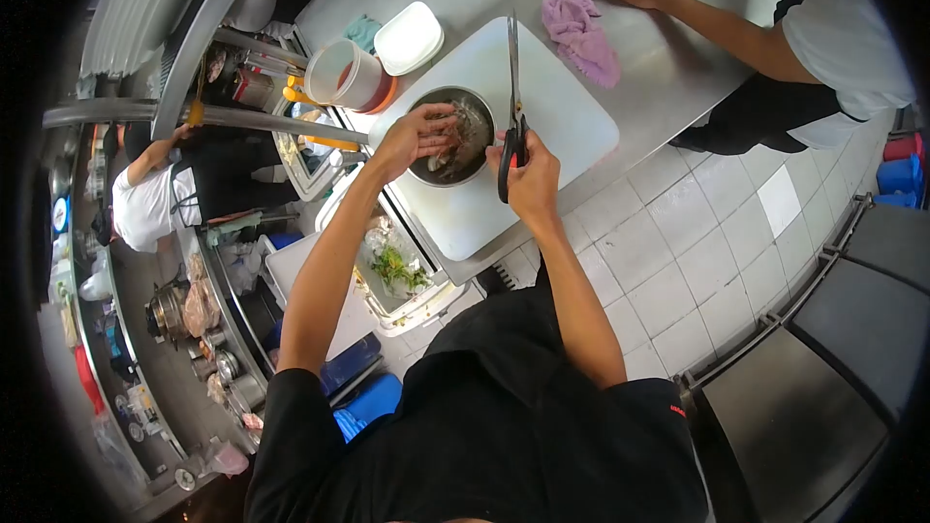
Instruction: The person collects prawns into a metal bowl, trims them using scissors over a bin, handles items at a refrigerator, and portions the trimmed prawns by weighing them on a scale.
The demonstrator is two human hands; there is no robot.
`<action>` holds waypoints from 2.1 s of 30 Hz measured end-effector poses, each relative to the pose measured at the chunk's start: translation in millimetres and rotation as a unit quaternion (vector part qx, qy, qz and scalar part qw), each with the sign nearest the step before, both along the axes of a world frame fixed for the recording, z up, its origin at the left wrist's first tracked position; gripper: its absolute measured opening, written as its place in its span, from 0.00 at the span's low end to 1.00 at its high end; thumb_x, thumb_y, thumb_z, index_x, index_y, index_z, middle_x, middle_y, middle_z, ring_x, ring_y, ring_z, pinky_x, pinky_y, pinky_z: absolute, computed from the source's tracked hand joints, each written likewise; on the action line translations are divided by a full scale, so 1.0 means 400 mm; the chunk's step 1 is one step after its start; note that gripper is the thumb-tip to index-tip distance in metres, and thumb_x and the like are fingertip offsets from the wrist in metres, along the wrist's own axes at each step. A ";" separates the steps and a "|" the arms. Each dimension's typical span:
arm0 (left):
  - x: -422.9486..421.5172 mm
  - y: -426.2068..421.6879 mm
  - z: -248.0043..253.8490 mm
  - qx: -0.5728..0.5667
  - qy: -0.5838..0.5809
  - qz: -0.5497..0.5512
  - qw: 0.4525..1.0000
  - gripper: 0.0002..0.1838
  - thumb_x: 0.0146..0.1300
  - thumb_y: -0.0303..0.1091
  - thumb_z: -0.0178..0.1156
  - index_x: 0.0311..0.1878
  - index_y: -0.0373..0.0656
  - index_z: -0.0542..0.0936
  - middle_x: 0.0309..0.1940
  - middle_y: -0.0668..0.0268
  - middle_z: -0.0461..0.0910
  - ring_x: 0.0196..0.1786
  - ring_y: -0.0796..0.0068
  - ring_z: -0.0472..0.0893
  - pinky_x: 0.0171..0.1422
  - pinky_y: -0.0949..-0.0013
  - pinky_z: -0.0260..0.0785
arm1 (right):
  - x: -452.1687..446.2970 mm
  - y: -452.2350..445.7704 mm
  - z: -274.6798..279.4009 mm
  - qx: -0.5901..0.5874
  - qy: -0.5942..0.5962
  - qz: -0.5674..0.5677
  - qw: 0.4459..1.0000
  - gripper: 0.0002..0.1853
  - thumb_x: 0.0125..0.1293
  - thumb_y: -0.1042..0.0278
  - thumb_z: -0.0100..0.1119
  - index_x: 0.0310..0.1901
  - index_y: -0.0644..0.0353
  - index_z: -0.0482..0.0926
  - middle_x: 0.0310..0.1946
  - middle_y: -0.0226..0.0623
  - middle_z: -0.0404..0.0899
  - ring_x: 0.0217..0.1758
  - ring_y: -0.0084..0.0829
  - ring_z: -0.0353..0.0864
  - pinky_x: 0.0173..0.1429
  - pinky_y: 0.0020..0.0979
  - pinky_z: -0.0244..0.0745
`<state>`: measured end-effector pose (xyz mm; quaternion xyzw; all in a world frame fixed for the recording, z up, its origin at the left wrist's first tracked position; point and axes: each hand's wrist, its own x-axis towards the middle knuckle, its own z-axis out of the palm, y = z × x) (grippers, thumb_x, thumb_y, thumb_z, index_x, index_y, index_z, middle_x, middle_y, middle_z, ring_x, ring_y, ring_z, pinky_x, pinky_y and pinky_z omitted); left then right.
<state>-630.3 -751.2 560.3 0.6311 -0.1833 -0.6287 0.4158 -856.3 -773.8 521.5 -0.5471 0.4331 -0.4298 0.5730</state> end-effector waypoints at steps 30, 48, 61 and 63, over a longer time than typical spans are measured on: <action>0.119 -0.066 0.098 -0.047 -0.360 -0.415 0.834 0.26 0.64 0.40 0.59 0.63 0.42 0.69 0.31 0.52 0.83 0.31 0.61 0.84 0.41 0.58 0.77 | -0.071 0.015 -0.017 0.069 0.072 0.036 0.994 0.15 0.60 0.66 0.68 0.45 0.67 0.81 0.29 0.34 0.85 0.32 0.21 0.81 0.40 0.26 0.76; 0.307 0.546 0.507 -0.021 -0.471 -0.211 0.856 0.16 0.72 0.35 0.58 0.56 0.34 0.75 0.33 0.67 0.79 0.40 0.82 0.76 0.49 0.73 0.69 | 0.175 0.051 0.292 -0.246 0.301 0.398 0.831 0.37 0.51 0.42 0.76 0.46 0.70 0.73 0.45 0.52 0.79 0.49 0.48 0.80 0.54 0.43 0.73; 0.407 0.818 0.556 -0.117 -0.598 -0.109 0.785 0.12 0.64 0.29 0.64 0.49 0.34 0.79 0.34 0.55 0.86 0.37 0.63 0.86 0.45 0.64 0.75 | 0.496 0.197 0.417 -0.447 0.288 0.526 0.664 0.45 0.46 0.27 0.69 0.46 0.68 0.75 0.44 0.53 0.77 0.51 0.51 0.77 0.55 0.45 0.72; 0.412 0.827 0.541 -0.123 -0.583 -0.111 0.795 0.12 0.64 0.28 0.63 0.48 0.34 0.80 0.35 0.54 0.86 0.39 0.62 0.86 0.46 0.63 0.75 | 0.514 0.212 0.433 -0.441 0.309 0.535 0.652 0.45 0.46 0.26 0.68 0.45 0.68 0.75 0.44 0.53 0.77 0.51 0.52 0.78 0.55 0.45 0.72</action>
